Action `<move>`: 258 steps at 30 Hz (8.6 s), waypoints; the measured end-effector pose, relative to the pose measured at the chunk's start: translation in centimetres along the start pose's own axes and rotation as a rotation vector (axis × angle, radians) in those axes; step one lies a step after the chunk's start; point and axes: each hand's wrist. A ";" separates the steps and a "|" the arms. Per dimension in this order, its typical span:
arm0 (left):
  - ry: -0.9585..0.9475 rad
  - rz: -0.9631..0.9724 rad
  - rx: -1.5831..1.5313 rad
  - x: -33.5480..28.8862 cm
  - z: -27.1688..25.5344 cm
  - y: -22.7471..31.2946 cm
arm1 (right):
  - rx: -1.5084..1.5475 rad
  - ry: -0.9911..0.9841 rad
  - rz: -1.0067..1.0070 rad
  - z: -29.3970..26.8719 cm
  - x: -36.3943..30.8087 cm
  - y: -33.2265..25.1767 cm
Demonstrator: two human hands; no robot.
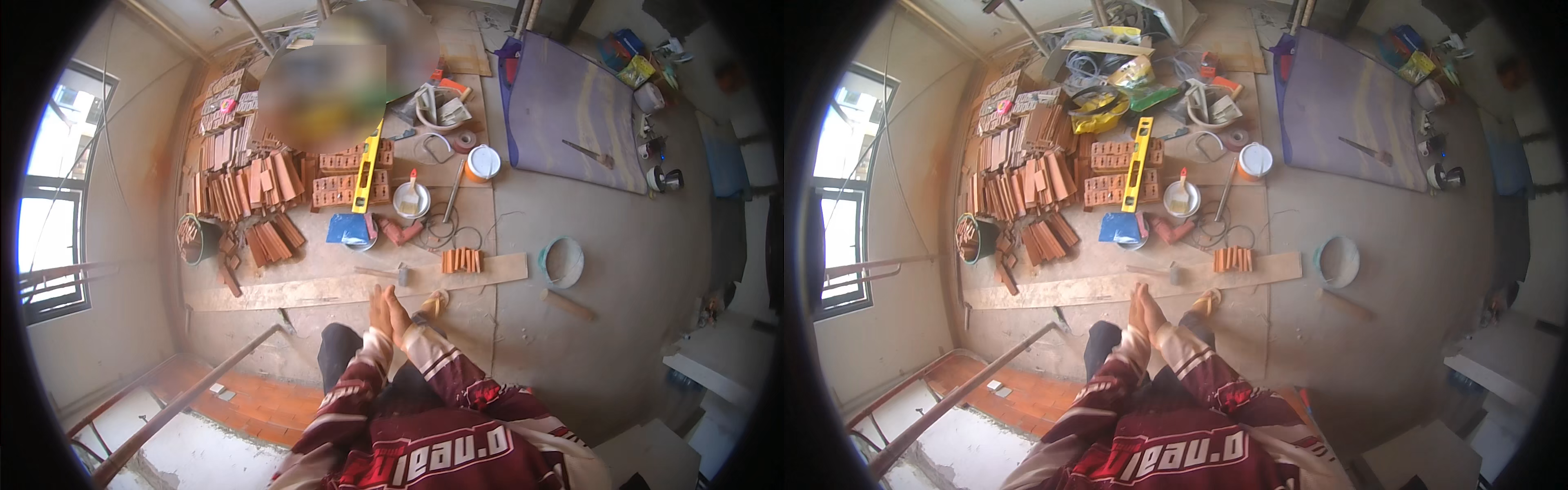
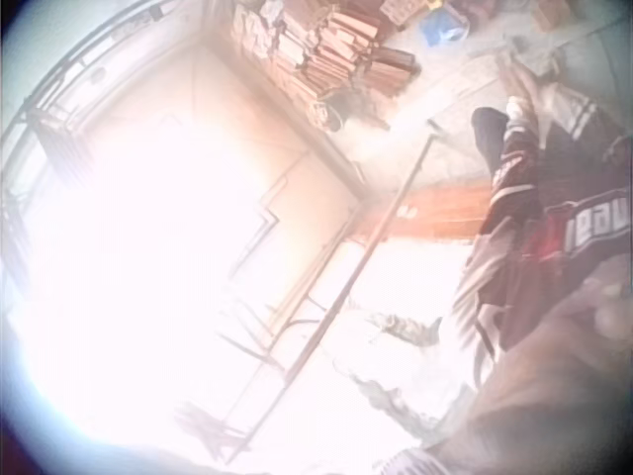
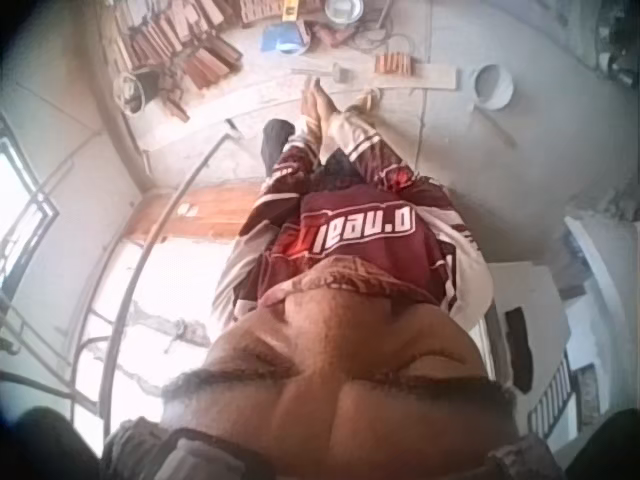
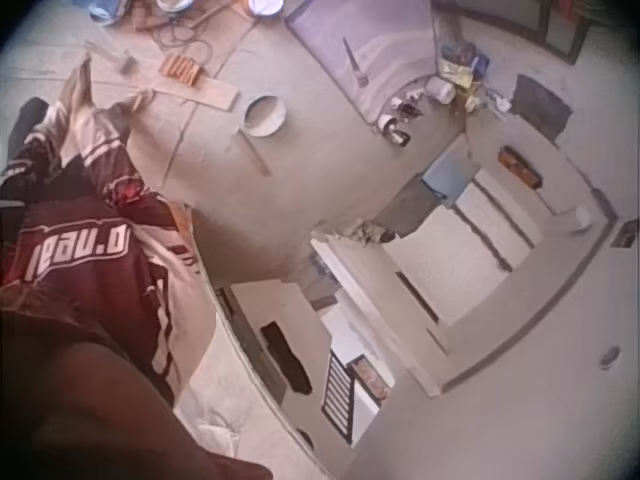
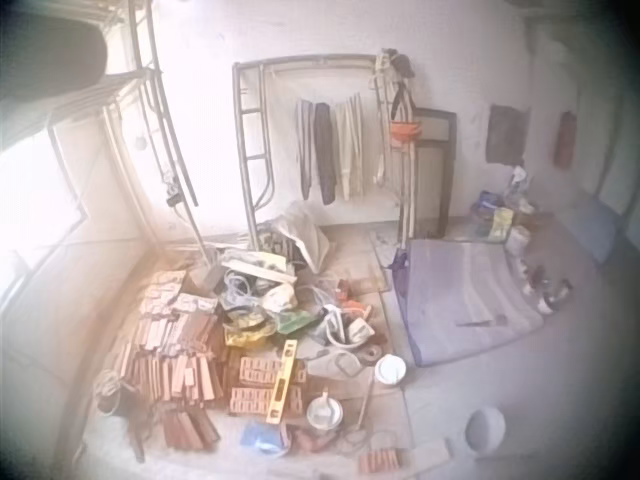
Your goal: The person cuts bricks using a circular saw while sitting on the floor, then stands to carry the cut pieces and place them on a wall. They use a trowel to apply mortar to the wall and continue laying bricks in a row.
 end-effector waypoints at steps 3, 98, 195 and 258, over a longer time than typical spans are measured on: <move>-0.215 -1.010 -0.982 1.8 -5.6 -3.9 | -0.513 -0.263 -0.764 6.8 -7.1 -3.1; 0.511 -1.138 -0.451 -27.8 -28.8 -35.7 | -1.731 0.358 -0.467 -11.0 9.1 1.2; 1.130 -1.542 -0.031 -2.5 -41.2 -31.2 | -2.118 -0.611 -0.493 50.2 32.1 1.9; 0.562 -1.019 -0.303 -7.5 -48.5 -19.5 | -2.052 -0.828 -0.126 44.3 22.6 -1.0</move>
Point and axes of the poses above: each hand's wrist, its own x-axis towards the middle knuckle, its own z-axis out of the palm, y = z × x, and after that the axes turned 15 degrees about y, right-handed
